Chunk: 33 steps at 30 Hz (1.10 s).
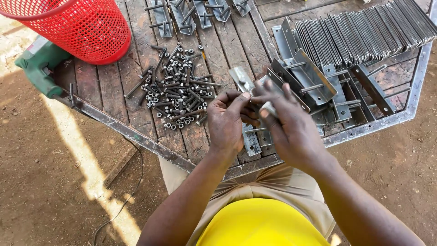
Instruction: A person is manually inserting metal bolts into holes in metal brackets on a workbench in a fabrication setting.
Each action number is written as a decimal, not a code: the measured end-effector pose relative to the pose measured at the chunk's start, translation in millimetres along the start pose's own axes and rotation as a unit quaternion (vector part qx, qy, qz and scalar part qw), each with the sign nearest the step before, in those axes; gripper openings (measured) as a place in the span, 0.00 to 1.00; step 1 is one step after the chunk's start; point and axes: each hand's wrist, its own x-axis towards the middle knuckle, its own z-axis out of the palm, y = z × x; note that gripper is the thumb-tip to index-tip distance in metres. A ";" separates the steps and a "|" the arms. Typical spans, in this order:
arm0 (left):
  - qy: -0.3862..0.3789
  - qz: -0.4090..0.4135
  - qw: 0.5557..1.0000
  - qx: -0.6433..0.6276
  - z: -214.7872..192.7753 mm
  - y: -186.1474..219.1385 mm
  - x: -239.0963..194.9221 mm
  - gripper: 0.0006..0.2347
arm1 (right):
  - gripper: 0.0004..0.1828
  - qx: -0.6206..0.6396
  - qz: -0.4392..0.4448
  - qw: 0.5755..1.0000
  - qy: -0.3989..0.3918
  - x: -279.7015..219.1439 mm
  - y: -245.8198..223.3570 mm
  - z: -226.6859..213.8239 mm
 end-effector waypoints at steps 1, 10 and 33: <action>0.000 -0.002 1.000 0.000 -1.1 2.2 -0.2 0.02 | 0.17 0.000 0.002 1.000 0.000 -4.0 0.9 4.1; 0.044 0.043 0.996 0.063 -0.4 8.4 4.0 0.03 | 0.11 0.259 0.077 0.930 0.248 -19.6 6.9 -0.5; -0.068 0.271 0.781 0.558 63.8 -22.9 102.0 0.09 | 0.12 0.398 0.254 0.818 0.330 -11.2 110.1 -68.7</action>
